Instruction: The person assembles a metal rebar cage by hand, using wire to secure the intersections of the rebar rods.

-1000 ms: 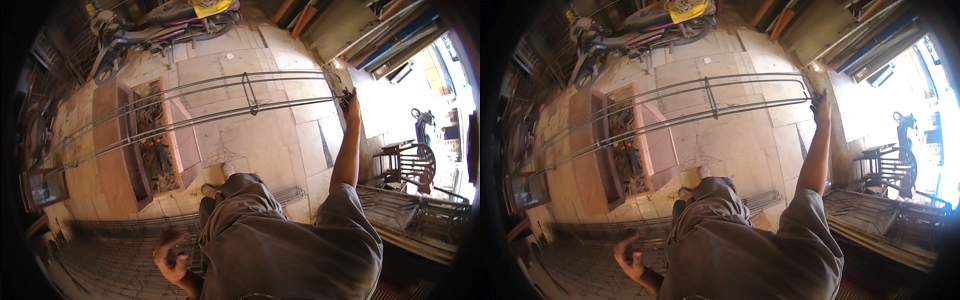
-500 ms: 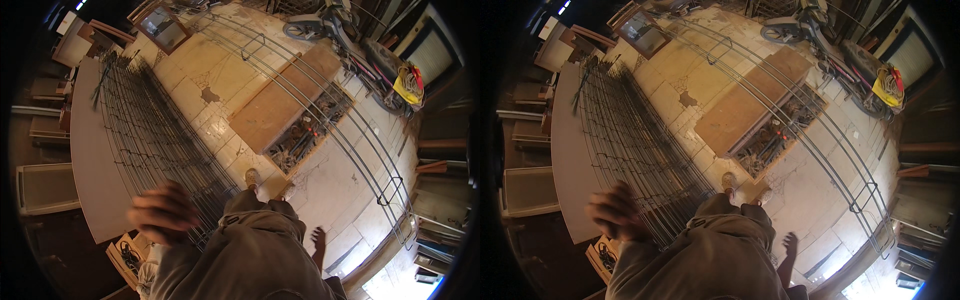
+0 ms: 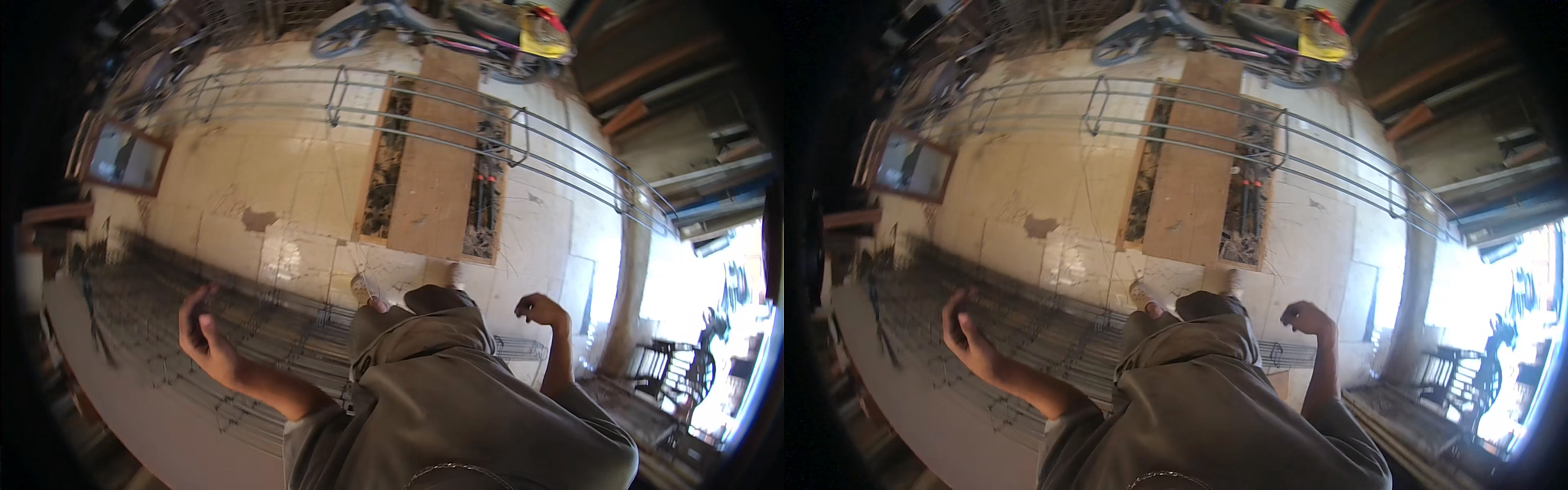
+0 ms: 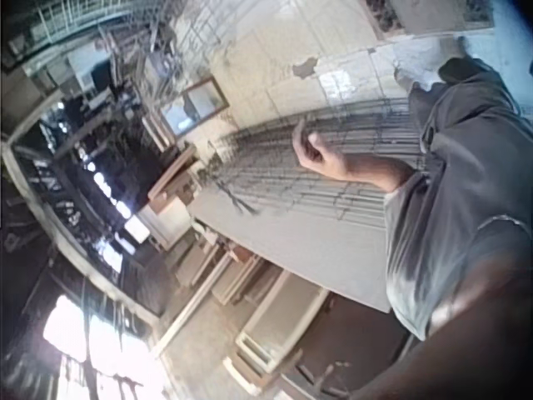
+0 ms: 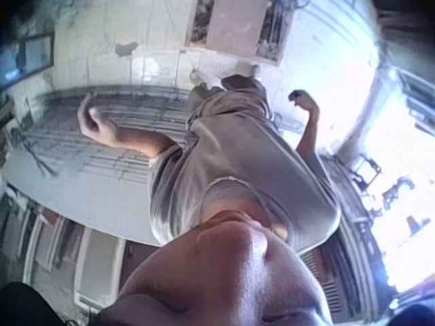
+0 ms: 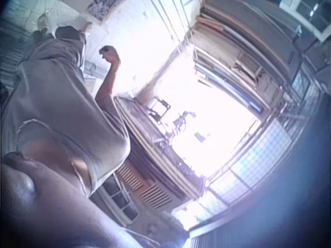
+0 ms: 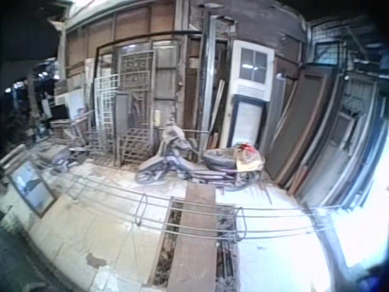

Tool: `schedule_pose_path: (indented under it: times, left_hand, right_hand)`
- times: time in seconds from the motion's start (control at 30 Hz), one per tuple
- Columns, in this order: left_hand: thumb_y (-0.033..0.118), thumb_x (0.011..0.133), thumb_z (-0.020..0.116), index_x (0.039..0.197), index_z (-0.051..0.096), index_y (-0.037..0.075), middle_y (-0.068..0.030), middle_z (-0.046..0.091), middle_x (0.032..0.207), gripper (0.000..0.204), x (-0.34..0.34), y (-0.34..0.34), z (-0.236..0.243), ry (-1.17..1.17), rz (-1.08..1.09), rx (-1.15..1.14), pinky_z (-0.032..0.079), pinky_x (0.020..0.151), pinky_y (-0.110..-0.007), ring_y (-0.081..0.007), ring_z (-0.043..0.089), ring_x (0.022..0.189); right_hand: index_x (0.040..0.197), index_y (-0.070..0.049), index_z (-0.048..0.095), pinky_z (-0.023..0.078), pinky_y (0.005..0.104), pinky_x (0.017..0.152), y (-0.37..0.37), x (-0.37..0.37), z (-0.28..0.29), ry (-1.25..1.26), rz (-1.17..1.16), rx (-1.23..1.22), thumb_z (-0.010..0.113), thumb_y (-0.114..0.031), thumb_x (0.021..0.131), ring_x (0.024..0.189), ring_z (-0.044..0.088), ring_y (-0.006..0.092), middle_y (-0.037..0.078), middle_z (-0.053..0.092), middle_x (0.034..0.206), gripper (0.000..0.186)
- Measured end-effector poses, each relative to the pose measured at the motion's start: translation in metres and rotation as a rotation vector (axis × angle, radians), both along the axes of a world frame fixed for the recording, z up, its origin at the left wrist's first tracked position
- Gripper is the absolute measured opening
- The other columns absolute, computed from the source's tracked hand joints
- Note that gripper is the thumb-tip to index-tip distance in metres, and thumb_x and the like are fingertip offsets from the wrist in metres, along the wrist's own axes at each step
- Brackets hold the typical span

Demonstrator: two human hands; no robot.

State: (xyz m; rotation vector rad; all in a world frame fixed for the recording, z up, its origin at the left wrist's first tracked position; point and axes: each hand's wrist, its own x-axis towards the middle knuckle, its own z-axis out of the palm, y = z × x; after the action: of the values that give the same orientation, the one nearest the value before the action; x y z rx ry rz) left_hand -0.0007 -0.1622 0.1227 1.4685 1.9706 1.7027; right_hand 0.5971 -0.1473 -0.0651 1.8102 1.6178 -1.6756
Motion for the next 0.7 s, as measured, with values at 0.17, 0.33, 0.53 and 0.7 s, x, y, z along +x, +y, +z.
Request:
schedule_pose_path:
  times: [0.17, 0.33, 0.53, 0.7]
  left_hand:
    - [0.030, 0.100, 0.054, 0.103, 0.063, -0.003, -0.0099, 0.063, 0.093, 0.034, -0.056, 0.002, -0.073, -0.349, 0.004, -0.011, 0.047, 0.088, -0.033, -0.0200, 0.060, 0.091]
    - [0.024, 0.102, 0.052, 0.101, 0.062, -0.001, -0.0066, 0.061, 0.092, 0.026, -0.052, 0.035, -0.085, -0.653, 0.161, -0.001, 0.048, 0.082, -0.032, -0.0172, 0.058, 0.086]
    - [0.026, 0.095, 0.061, 0.109, 0.067, -0.001, -0.0093, 0.069, 0.101, 0.031, -0.006, 0.105, -0.163, -0.576, -0.163, -0.519, 0.048, 0.089, -0.030, -0.0178, 0.063, 0.097]
    - [0.022, 0.089, 0.070, 0.122, 0.059, 0.000, -0.0171, 0.067, 0.112, 0.041, 0.087, 0.216, -0.233, -0.227, -0.400, -0.439, 0.052, 0.083, -0.034, -0.0236, 0.065, 0.101]
  right_hand:
    - [0.089, 0.000, 0.068, 0.050, 0.0313, 0.069, 0.038, -0.062, 0.071, -0.206, -0.457, 0.856, 0.062, -0.009, 0.089, 0.075, 0.066, 0.0221, 0.012, 0.069, 0.082, 0.011]
    - [0.095, -0.001, 0.067, 0.052, 0.0347, 0.074, 0.138, -0.100, 0.009, -0.096, -0.440, 1.085, 0.067, -0.007, 0.085, 0.082, 0.066, 0.0275, 0.015, 0.069, 0.094, 0.011]
    - [0.098, -0.003, 0.068, 0.049, 0.0335, 0.063, 0.199, -0.130, -0.038, -0.127, -0.536, 1.192, 0.065, -0.011, 0.088, 0.076, 0.065, 0.0213, 0.014, 0.068, 0.091, 0.013]
    - [0.098, -0.004, 0.067, 0.050, 0.0375, 0.071, 0.155, -0.147, -0.033, -0.145, -0.573, 1.151, 0.064, -0.013, 0.089, 0.082, 0.065, 0.0285, 0.015, 0.067, 0.094, 0.013]
